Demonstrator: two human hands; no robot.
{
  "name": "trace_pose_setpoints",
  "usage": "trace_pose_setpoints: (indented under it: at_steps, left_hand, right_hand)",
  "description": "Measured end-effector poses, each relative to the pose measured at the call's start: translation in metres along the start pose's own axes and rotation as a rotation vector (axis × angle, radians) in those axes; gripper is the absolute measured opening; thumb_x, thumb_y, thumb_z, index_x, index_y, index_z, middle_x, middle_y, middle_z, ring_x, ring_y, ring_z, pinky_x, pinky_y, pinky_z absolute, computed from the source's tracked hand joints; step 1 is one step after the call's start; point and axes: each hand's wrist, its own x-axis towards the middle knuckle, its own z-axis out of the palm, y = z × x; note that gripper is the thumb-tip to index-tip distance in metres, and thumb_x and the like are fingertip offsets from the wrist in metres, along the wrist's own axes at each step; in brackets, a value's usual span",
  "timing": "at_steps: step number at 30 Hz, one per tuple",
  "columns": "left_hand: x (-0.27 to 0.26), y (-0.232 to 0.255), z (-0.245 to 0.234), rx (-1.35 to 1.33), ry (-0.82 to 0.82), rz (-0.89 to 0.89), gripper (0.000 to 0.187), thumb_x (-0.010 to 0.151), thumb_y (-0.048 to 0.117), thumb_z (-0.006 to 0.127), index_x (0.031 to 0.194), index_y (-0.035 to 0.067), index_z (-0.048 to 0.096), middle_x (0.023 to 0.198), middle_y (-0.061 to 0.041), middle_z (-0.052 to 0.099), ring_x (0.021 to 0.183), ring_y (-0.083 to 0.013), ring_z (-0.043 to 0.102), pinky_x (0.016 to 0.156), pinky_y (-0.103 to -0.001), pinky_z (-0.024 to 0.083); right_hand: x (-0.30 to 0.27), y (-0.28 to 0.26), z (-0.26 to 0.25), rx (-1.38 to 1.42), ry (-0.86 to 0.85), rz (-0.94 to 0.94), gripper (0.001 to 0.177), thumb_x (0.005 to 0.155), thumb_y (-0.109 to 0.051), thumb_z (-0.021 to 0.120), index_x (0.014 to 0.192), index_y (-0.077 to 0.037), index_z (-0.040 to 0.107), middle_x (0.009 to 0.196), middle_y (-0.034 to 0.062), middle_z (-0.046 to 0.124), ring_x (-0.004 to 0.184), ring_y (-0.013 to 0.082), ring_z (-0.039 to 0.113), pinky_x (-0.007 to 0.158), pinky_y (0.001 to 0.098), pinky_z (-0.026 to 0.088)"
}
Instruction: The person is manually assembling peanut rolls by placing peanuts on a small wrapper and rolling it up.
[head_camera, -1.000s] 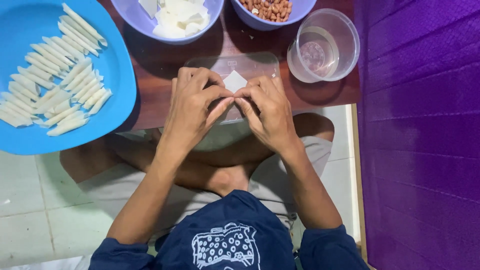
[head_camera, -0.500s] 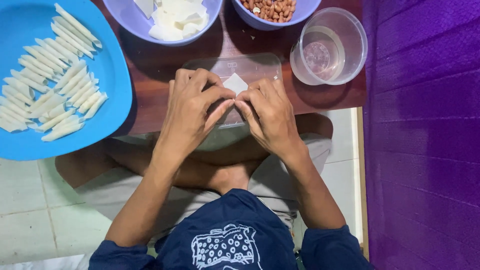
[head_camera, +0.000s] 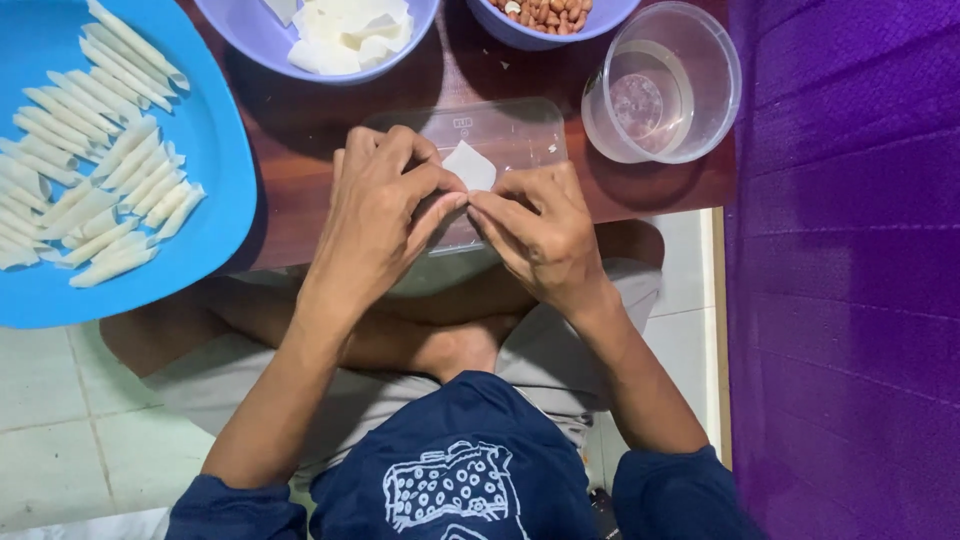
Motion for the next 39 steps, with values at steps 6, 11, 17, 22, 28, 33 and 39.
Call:
trace_pose_setpoints:
  at_steps: [6,11,17,22,28,33,39]
  left_hand:
    - [-0.001,-0.002,0.0,-0.021,0.026,0.007,0.008,0.101,0.023,0.073,0.095,0.018,0.073,0.1,-0.001,0.054,0.103,-0.0276,0.051,0.081,-0.038,0.037]
    - [-0.002,-0.003,-0.002,-0.059,0.027,0.006,0.005,0.101,0.024,0.073,0.101,0.019,0.074,0.101,-0.001,0.055,0.103,-0.0271,0.051,0.081,-0.037,0.038]
    - [0.0,-0.001,-0.004,-0.031,0.011,0.007,0.008,0.101,0.023,0.073,0.095,0.018,0.074,0.101,0.0,0.054,0.104,-0.0252,0.05,0.081,-0.036,0.038]
    - [0.007,0.002,-0.01,0.023,-0.056,0.019,0.009,0.1,0.02,0.072,0.094,0.014,0.074,0.098,-0.001,0.053,0.101,-0.0258,0.05,0.08,-0.037,0.039]
    - [0.008,-0.005,-0.008,0.121,-0.095,0.074,0.006,0.096,0.02,0.074,0.097,0.014,0.072,0.102,-0.001,0.052,0.102,-0.0248,0.049,0.079,-0.038,0.04]
    - [0.009,-0.013,-0.003,0.201,-0.094,0.135,0.009,0.093,0.022,0.077,0.093,0.017,0.069,0.102,0.002,0.052,0.103,-0.0231,0.051,0.079,-0.037,0.041]
    - [0.006,-0.021,0.006,0.278,-0.05,0.178,0.012,0.092,0.024,0.076,0.094,0.017,0.067,0.102,0.001,0.053,0.101,-0.023,0.052,0.075,-0.038,0.043]
  right_hand:
    - [0.008,-0.003,-0.004,-0.017,-0.034,-0.005,0.009,0.099,-0.011,0.072,0.104,-0.01,0.079,0.097,0.0072,0.065,0.085,0.0256,0.057,0.077,0.0359,0.052]
    - [0.013,-0.005,-0.007,-0.042,-0.093,0.011,0.009,0.098,-0.011,0.072,0.105,-0.009,0.078,0.097,0.0083,0.063,0.085,0.027,0.058,0.078,0.0369,0.052]
    - [0.024,-0.01,-0.018,-0.01,-0.206,0.081,0.007,0.099,-0.011,0.071,0.103,-0.009,0.077,0.095,0.0078,0.061,0.085,0.0274,0.058,0.075,0.0374,0.052]
    - [0.033,-0.013,-0.02,-0.027,-0.266,0.089,0.003,0.099,-0.009,0.071,0.099,-0.007,0.073,0.095,0.0088,0.06,0.086,0.03,0.06,0.072,0.0385,0.052]
    - [0.027,-0.006,-0.014,-0.246,-0.291,0.006,0.007,0.102,-0.017,0.066,0.101,-0.01,0.067,0.097,0.0068,0.058,0.09,0.0286,0.058,0.072,0.0394,0.049]
    - [0.031,-0.002,-0.018,-0.075,-0.344,0.094,0.011,0.104,-0.02,0.063,0.099,-0.011,0.067,0.094,0.0078,0.057,0.09,0.0309,0.058,0.073,0.04,0.048]
    - [0.029,0.0,-0.02,-0.173,-0.36,0.043,0.008,0.102,-0.023,0.066,0.101,-0.016,0.069,0.099,0.0042,0.059,0.093,0.0267,0.056,0.075,0.0383,0.046]
